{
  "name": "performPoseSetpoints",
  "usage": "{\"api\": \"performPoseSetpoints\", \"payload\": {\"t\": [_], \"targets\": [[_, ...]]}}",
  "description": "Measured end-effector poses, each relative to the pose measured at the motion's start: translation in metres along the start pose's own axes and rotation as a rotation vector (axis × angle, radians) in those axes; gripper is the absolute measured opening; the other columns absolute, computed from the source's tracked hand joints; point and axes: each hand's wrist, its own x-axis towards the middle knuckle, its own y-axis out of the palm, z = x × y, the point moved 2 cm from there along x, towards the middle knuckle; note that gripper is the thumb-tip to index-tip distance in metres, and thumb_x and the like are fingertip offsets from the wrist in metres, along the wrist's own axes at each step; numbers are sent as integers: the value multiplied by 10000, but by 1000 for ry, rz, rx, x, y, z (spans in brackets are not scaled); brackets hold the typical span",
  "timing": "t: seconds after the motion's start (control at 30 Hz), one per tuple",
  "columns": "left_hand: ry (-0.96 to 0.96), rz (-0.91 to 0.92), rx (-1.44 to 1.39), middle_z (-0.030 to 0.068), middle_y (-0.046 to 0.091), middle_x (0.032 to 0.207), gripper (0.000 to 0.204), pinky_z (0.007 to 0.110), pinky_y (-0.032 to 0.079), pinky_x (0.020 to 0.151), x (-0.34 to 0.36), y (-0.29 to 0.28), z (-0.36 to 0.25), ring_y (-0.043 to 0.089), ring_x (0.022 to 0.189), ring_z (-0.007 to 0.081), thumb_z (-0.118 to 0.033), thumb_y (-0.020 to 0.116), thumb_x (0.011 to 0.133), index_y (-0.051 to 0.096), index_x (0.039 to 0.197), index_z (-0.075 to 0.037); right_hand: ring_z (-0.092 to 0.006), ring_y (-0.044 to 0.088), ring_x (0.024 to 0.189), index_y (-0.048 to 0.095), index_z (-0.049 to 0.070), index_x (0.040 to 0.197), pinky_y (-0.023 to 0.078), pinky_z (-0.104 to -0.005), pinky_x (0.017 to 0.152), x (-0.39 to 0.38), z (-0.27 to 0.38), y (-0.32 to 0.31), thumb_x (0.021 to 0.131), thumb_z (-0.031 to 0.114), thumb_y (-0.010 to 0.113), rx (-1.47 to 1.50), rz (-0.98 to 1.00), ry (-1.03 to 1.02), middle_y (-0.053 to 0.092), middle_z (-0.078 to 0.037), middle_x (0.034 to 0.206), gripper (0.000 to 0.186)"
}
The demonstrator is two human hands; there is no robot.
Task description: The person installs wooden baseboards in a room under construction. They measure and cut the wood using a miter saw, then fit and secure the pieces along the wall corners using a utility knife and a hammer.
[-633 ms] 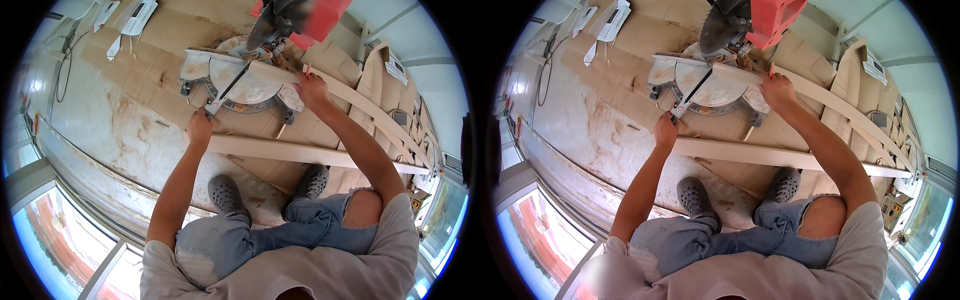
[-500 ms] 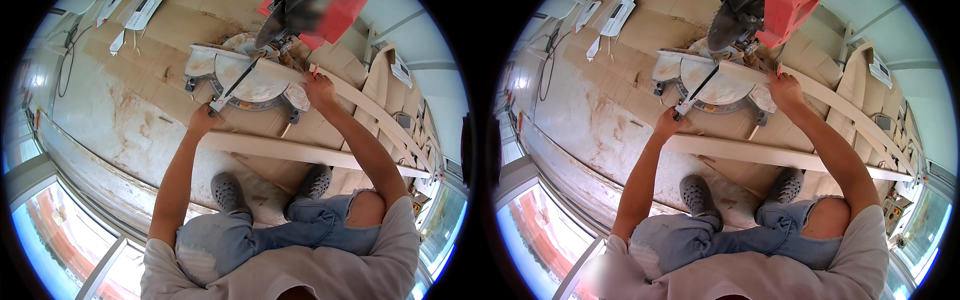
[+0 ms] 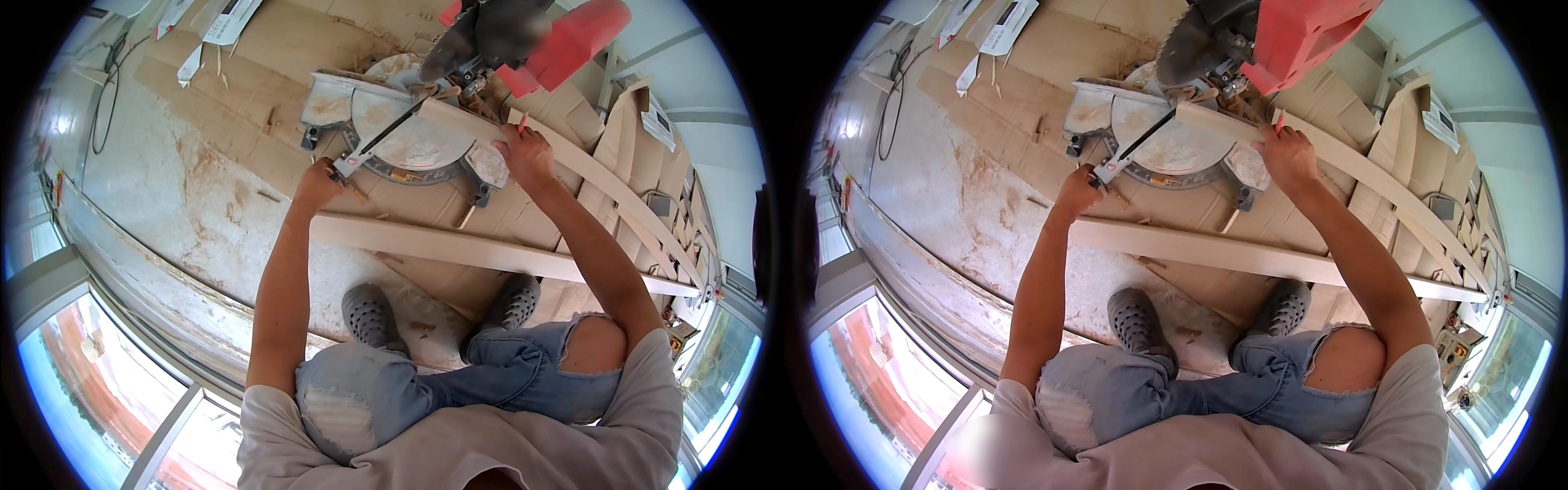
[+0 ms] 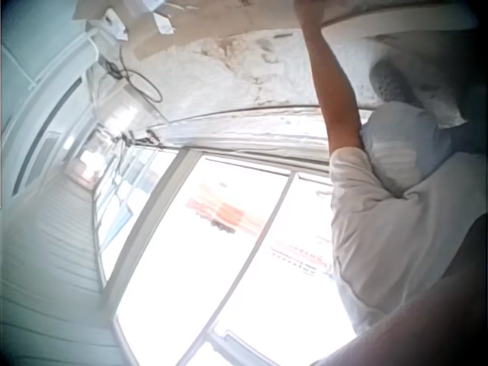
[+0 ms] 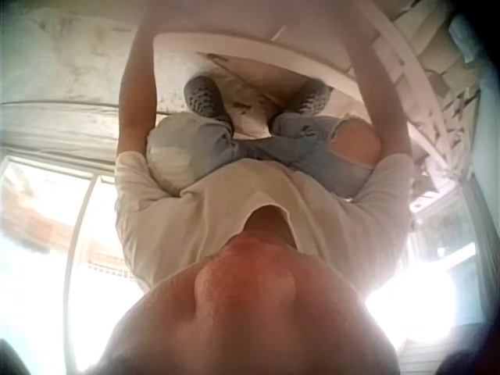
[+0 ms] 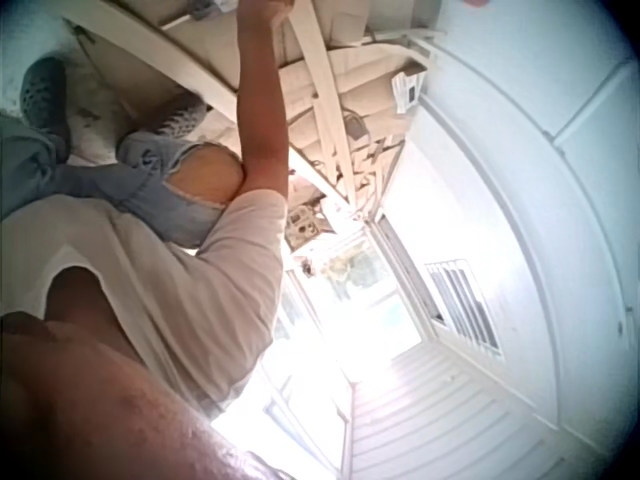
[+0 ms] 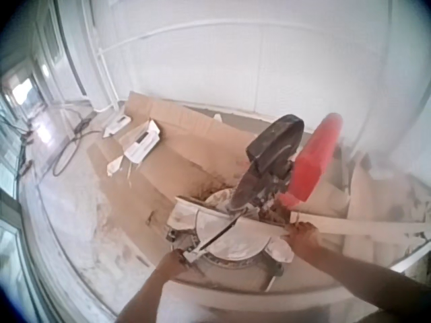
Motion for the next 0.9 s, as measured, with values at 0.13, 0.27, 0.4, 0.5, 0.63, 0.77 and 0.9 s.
{"api": "performPoseSetpoints", "payload": {"t": [0.13,0.27,0.4,0.5,0.63,0.77,0.9], "targets": [[-33,-10,98,209,709,1024,449,435,539,832,13,-13,-6,673,995,390,-69,794,669,642,1085,7,-297,666,790,628,94,1029,543,-427,715,0,-1,-1,814,290,782,7,24,16,660,-104,803,329],[49,-309,266,237,644,1133,527,483,531,876,26,-20,-8,629,1067,443,-7,787,688,553,1160,-17,-297,667,789,611,85,1045,541,-430,713,-2,-6,0,823,283,773,-19,56,-7,656,-105,787,339],[-6,-460,315,255,649,1132,617,516,521,893,37,-30,2,626,1084,461,2,752,714,453,1254,-20,-277,665,767,602,79,1014,532,-421,708,-1,1,5,833,293,758,3,59,-32,648,-95,748,321],[75,-398,378,263,666,1123,633,526,520,895,34,-29,-11,628,1089,466,-2,725,730,430,1289,-15,-278,662,746,615,84,1001,529,-411,700,0,-4,4,843,293,747,-18,-3,-87,647,-92,747,293],[134,-324,289,265,665,1148,737,525,519,903,22,-26,-7,619,1108,471,3,701,740,381,1404,-28,-275,664,762,626,85,1005,527,-404,694,-5,-1,6,854,277,730,-36,29,-59,647,-88,750,265],[104,-271,327,267,662,1178,845,522,515,919,14,-27,-14,622,1114,458,-14,691,747,304,1498,-40,-280,678,796,637,66,1084,540,-410,723,1,5,11,862,262,719,-37,-21,-62,669,-110,822,307],[116,-254,338,270,650,1185,860,526,515,920,7,-29,-16,622,1101,461,-28,692,747,290,1507,-33,-295,697,838,637,54,1191,567,-416,748,12,15,13,867,262,715,30,-146,-138,693,-140,929,393]]}}
